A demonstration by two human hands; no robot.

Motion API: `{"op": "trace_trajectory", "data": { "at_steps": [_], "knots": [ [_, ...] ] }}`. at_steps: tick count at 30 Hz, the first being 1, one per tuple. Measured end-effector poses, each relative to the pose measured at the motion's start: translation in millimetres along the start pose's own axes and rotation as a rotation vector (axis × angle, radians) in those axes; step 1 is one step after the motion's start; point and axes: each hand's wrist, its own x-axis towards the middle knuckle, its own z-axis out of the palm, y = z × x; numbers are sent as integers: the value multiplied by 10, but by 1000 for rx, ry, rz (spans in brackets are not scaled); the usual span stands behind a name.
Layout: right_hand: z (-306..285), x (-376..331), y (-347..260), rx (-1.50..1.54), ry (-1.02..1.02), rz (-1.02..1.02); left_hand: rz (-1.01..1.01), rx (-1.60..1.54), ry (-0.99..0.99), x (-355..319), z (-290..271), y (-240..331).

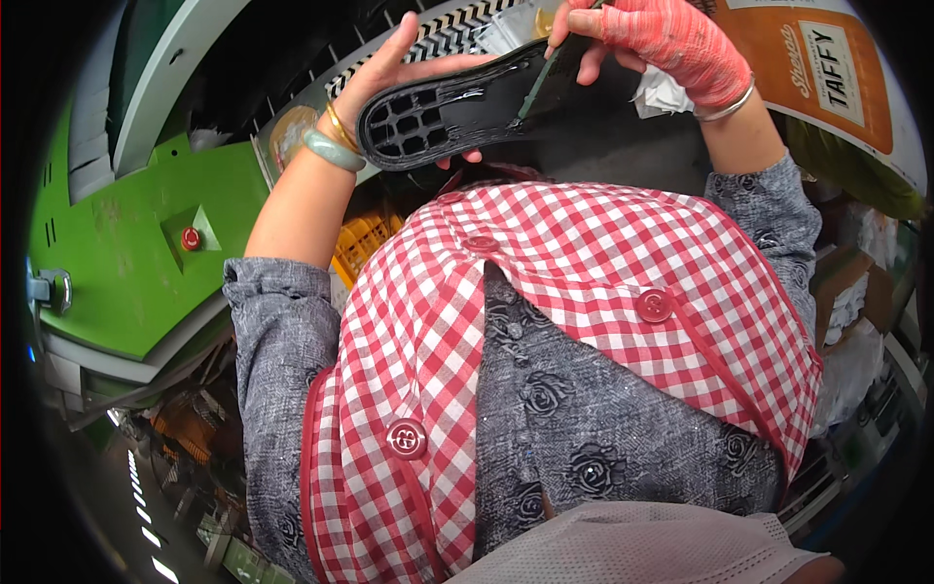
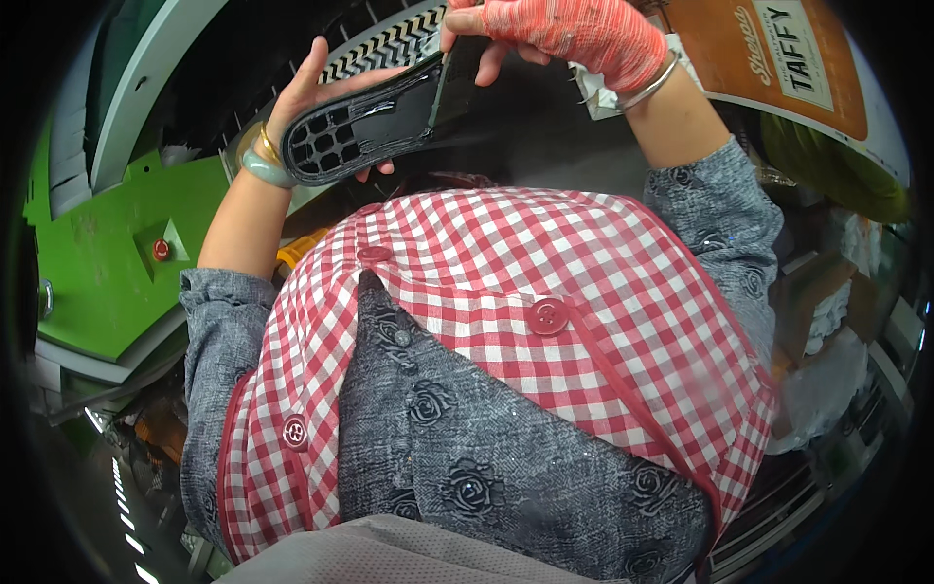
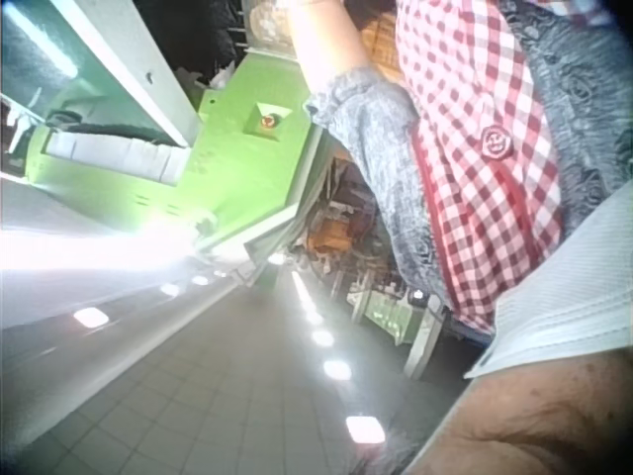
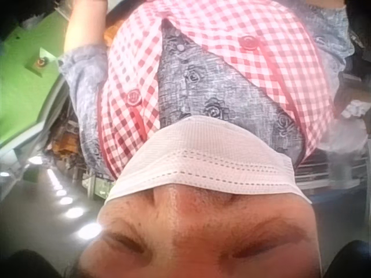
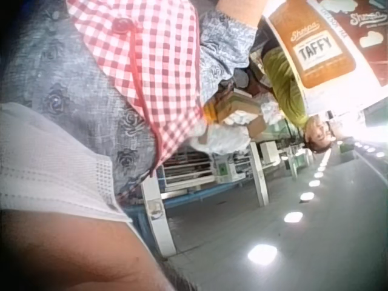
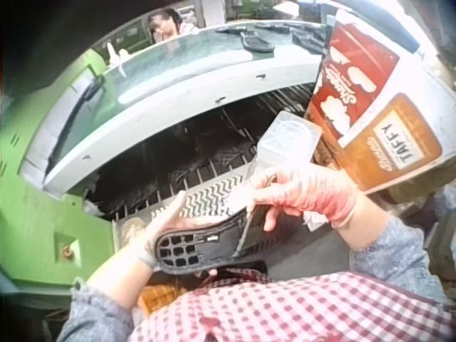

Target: The person stirs adhesive in a container using a stick, then repeatedly picks up shoe soles from a conveyor belt and spreads adhesive onto them using an applicator tool.

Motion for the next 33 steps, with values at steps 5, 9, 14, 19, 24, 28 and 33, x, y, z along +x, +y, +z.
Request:
{"op": "trace_trajectory", "data": {
  "at_steps": [5, 9, 14, 19, 24, 28, 33],
  "knots": [
    [-286, -245, 44, 156, 311, -280, 291, -73, -150, -27, -283, 74],
    [-443, -193, 455, 264, 701, -585, 714, 120, 136, -225, -676, -45],
    [-534, 158, 1290, 125, 843, -529, 566, -639, 75, -204, -714, -713],
    [-341, 215, 1561, -119, 862, -300, 526, -858, 191, -59, -956, -1180],
    [-392, 235, 1583, -135, 894, -352, 515, -933, 212, 31, -906, -1152],
    [-396, 224, 1546, -69, 861, -334, 519, -937, 210, 58, -799, -1107],
    [-376, 243, 1605, -51, 848, -331, 548, -982, 199, 128, -752, -1104]
  ]
}}
